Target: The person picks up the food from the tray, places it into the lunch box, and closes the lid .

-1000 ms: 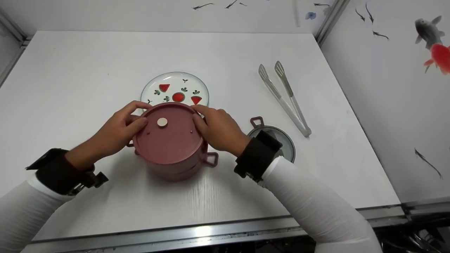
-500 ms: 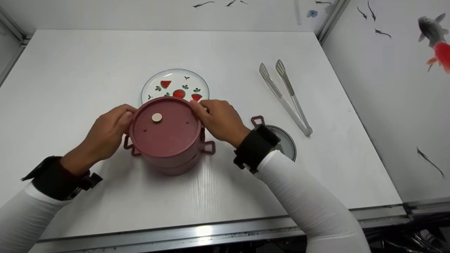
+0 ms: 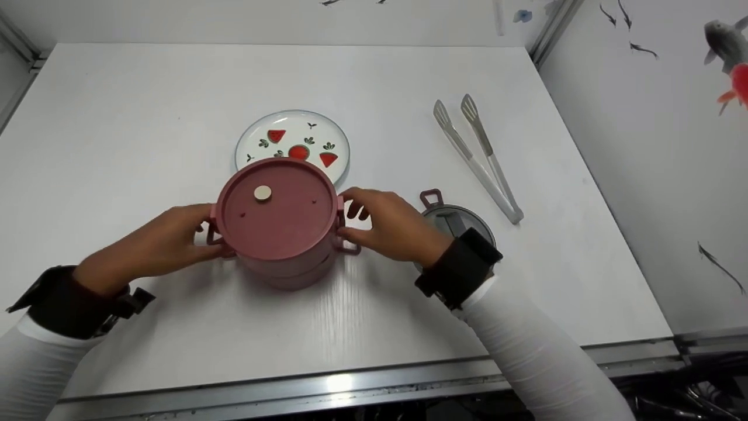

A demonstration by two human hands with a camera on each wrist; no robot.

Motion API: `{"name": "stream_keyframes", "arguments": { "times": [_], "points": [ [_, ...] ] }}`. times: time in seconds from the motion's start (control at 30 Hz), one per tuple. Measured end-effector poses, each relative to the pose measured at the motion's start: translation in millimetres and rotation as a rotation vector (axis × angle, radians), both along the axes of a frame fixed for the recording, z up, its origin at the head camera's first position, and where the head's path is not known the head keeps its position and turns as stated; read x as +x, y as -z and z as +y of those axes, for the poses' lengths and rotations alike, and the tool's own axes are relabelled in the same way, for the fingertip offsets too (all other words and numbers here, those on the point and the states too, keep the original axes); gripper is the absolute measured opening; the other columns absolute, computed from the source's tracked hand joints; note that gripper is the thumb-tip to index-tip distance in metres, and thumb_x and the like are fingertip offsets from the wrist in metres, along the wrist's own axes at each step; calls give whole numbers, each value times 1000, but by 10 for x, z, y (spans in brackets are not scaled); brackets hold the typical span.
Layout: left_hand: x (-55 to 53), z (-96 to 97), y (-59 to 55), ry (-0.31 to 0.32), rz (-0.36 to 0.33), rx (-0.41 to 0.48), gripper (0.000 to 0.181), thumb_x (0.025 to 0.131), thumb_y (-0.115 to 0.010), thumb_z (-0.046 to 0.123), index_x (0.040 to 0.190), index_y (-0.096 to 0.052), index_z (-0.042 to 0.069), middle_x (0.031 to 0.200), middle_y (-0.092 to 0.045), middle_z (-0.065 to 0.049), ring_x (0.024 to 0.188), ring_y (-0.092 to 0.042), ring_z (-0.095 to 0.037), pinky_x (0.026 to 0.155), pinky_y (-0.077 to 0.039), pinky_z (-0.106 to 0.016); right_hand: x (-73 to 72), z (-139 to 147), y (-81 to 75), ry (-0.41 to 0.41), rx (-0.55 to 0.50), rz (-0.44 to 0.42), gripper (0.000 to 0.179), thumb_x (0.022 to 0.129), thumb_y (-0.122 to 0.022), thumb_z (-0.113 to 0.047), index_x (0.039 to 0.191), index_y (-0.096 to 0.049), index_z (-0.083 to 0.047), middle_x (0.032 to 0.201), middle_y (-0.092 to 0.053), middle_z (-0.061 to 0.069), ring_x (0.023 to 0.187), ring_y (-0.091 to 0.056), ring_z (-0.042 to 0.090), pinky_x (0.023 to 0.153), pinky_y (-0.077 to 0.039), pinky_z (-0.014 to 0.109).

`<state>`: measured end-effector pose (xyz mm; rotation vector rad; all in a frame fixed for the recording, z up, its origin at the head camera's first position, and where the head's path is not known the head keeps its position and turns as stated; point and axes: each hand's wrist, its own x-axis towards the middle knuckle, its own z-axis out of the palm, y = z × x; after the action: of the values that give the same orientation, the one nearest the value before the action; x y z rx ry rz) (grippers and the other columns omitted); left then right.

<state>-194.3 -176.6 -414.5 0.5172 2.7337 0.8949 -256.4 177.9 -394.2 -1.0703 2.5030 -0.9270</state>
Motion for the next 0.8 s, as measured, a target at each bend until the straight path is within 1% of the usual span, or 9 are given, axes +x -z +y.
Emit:
{"name": "stream_keyframes", "arguments": {
  "times": [0.23, 0.37, 0.43, 0.5, 0.53, 0.6, 0.67, 0.73, 0.8],
  "points": [
    [-25, -4, 4, 16, 43, -11, 20, 85, -80, 25, 98, -68, 16, 87, -68, 5, 82, -61, -12, 73, -49, -30, -4, 85, 64, 34, 7, 6, 37, 88, -77, -19, 123, -65, -13, 101, -72, -3, 94, -67, 11, 82, -58, 46],
    [-7, -58, 0, 30, 62, 0, 23, 85, -80, 27, 102, -68, 17, 91, -68, 5, 87, -62, -12, 76, -51, -32, -11, 100, 145, 25, 19, -29, 35, 89, -76, -18, 122, -66, -9, 103, -73, 2, 95, -69, 17, 84, -58, 46],
    [20, -97, -20, 40, 19, 31, 26, 88, -77, 29, 110, -66, 18, 100, -68, 4, 96, -62, -14, 85, -51, -36, -4, 110, 162, 9, 30, -54, 39, 92, -73, -18, 129, -64, -8, 111, -72, 5, 103, -68, 22, 87, -57, 46],
    [21, -136, -74, 40, -21, 115, 29, 94, -65, 24, 122, -64, 17, 114, -67, 1, 110, -60, -18, 96, -48, -42, 5, 107, 124, 34, 5, -74, 44, 96, -68, -17, 138, -58, -8, 124, -69, 9, 113, -65, 26, 93, -55, 47],
    [5, -140, -110, 20, -34, 180, 32, 95, -58, 20, 127, -62, 16, 121, -65, -1, 116, -58, -21, 101, -46, -45, 5, 91, 88, 69, -30, -86, 46, 98, -65, -18, 142, -55, -9, 130, -66, 10, 119, -62, 28, 97, -53, 47],
    [-59, -83, -192, -49, -41, 345, 42, 97, -47, 13, 137, -57, 15, 133, -61, -3, 127, -54, -23, 109, -40, -48, 1, 17, 2, 159, -143, -123, 47, 102, -58, -20, 148, -49, -12, 139, -60, 11, 128, -56, 27, 105, -47, 49],
    [-151, 45, -235, -98, -16, 507, 48, 98, -39, 10, 143, -52, 13, 140, -57, -4, 133, -51, -23, 113, -37, -48, 1, -108, -48, 238, -300, -175, 46, 105, -51, -22, 150, -46, -15, 143, -56, 11, 133, -52, 26, 110, -41, 47],
    [-230, 219, -221, -141, -14, 629, 45, 102, -38, 16, 144, -51, 15, 141, -56, -2, 133, -50, -19, 115, -36, -43, 4, -256, -25, 269, -443, -246, 46, 106, -47, -24, 151, -45, -16, 146, -54, 9, 136, -49, 22, 114, -38, 43],
    [-283, 372, -163, -147, -36, 713, 43, 103, -41, 20, 145, -51, 16, 142, -56, 1, 133, -51, -14, 115, -37, -37, 18, -383, 54, 266, -537, -319, 47, 106, -46, -25, 152, -44, -16, 147, -52, 5, 135, -50, 17, 113, -40, 35]
  ]
}}
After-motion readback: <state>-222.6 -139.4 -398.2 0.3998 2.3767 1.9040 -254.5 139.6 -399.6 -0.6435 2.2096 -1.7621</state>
